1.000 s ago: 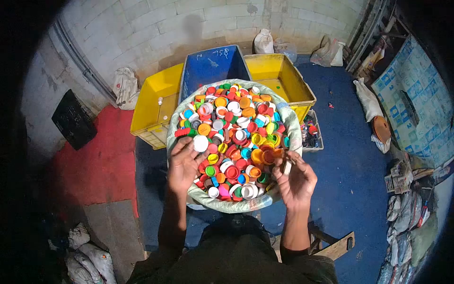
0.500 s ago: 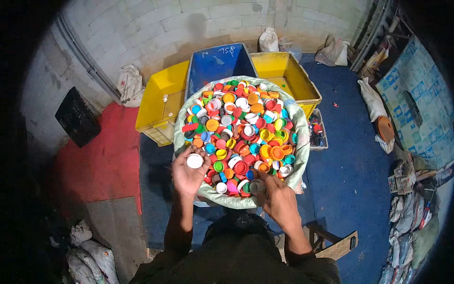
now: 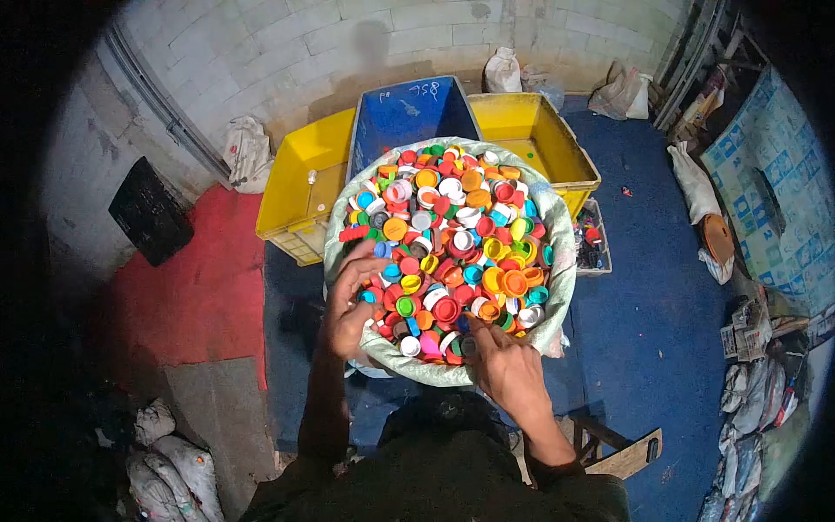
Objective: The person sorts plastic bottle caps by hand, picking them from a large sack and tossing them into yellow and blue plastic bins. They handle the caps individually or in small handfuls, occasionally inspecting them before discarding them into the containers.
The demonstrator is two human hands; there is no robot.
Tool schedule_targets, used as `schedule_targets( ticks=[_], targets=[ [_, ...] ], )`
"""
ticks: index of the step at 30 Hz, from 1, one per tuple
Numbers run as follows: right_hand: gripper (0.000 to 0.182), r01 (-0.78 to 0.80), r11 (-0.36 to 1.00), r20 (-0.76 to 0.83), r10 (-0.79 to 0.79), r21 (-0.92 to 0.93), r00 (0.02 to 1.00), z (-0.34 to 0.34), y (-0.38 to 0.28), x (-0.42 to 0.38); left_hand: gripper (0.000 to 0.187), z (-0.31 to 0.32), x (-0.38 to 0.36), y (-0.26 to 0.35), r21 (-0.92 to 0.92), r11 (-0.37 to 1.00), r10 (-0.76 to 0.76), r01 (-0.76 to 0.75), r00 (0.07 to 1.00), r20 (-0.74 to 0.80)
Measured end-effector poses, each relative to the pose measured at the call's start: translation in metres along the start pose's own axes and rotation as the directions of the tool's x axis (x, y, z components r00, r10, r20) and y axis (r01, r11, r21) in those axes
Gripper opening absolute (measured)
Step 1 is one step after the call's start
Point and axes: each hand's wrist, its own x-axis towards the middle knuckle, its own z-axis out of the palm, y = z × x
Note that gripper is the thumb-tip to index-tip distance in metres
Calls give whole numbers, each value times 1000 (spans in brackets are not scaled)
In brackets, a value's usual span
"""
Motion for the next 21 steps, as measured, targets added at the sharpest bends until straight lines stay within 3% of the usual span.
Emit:
schedule_targets(
  ticks=[1, 2, 4, 6, 7, 9, 11, 13, 15, 18, 21],
  targets=[
    [52, 9, 1000, -9, -9, -3, 1000, 1, 0, 0, 52, -2, -2, 5, 36, 999, 18, -19, 999, 31],
    [52, -9, 999, 10, 9, 40, 1000, 1, 1, 0, 43, -1, -6, 13, 17, 998, -58, 57, 998, 12],
    [53, -49, 991, 52, 43, 126, 998, -1, 6, 0, 37, 0, -20, 6, 80, 997, -3, 2, 1000, 4],
    [56, -22, 950, -40, 37, 312, 999, 0, 12, 1, 32, 3, -33, 1, 169, 983, 69, -66, 998, -14],
    [57, -3, 916, -86, 41, 402, 995, 2, 17, 1, 31, 4, -41, 4, 237, 971, 27, -29, 1000, 13],
    [59, -46, 809, -121, 143, 586, 982, 5, 24, 2, 31, 8, -56, 16, 369, 929, -63, 36, 996, 61],
    [59, -103, 721, -137, 267, 685, 954, 3, 26, 2, 37, 15, -64, 10, 410, 912, -36, 20, 999, 31],
    [60, -48, 529, -151, 327, 847, 933, 8, 34, 4, 39, 23, -69, 4, 439, 898, -6, 14, 1000, -20],
    [51, -87, 316, -59, 424, 945, 904, -1, 27, 3, 39, 26, -71, 7, 443, 894, -46, 63, 998, -49],
    [44, -67, -64, 84, 324, 996, 942, -1, 36, -1, 40, 30, -71, 2, 464, 884, -45, 57, 998, -36],
    [42, -47, -250, 127, 317, 967, 940, -2, 32, 0, 41, 32, -72, -1, 508, 857, -89, 85, 996, -16]
  ],
)
